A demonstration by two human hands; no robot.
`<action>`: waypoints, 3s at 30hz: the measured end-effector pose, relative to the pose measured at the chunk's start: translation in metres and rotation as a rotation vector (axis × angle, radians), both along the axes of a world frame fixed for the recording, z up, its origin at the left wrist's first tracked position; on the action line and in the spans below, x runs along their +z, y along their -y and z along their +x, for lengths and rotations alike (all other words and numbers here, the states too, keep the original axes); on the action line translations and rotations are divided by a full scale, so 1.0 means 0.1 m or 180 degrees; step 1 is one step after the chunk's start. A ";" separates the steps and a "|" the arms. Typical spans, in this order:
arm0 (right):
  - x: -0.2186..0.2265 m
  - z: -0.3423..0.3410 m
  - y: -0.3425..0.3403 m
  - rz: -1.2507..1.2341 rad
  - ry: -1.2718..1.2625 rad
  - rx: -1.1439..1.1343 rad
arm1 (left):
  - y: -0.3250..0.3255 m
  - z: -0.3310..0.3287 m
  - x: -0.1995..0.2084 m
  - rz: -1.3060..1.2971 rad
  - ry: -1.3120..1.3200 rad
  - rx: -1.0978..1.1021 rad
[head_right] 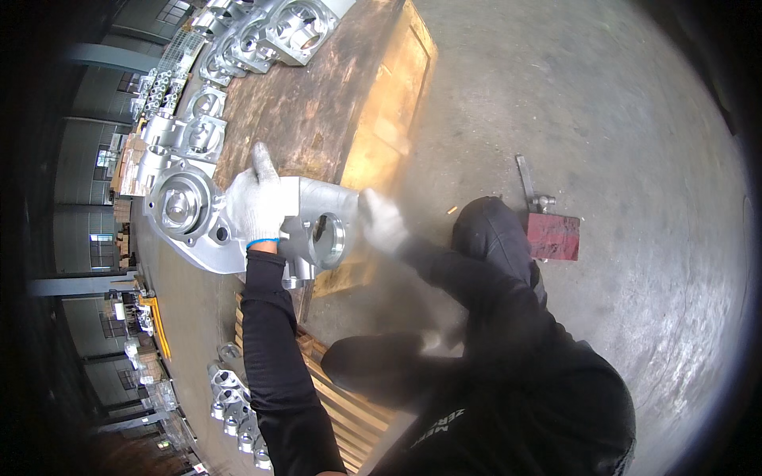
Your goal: The person wipes a large silver metal part with a cloth, then uses a red sanding block to rub the surface. They rotate the part to reach different areas and continue sanding while another worker walks by in the background.
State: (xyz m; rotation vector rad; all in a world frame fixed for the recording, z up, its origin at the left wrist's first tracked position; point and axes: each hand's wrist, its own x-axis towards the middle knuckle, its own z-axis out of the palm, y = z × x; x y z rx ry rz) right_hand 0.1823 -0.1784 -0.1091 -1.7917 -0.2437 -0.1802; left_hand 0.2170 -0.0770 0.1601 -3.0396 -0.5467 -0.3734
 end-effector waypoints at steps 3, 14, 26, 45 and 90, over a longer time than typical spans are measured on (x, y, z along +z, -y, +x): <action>0.02 -0.06 -0.05 -0.0089 -0.0069 -0.0184 | -0.02 0.00 -0.02 0.0055 0.0057 -0.0028; -0.19 -0.64 -0.05 -0.0806 -0.0066 0.0501 | 0.01 -0.03 0.01 -0.0062 0.0153 -0.0141; -0.07 -0.55 0.50 -0.3000 0.0096 0.0881 | 0.00 -0.10 0.00 -0.0265 0.0345 -0.0352; 1.05 0.00 1.09 -0.2716 0.0678 0.1610 | -0.03 -0.09 -0.03 0.0344 0.0361 -0.0246; -2.54 -1.00 3.18 -0.2196 -0.3358 -0.2277 | -0.77 -0.15 -0.34 -0.1220 0.0993 -0.0229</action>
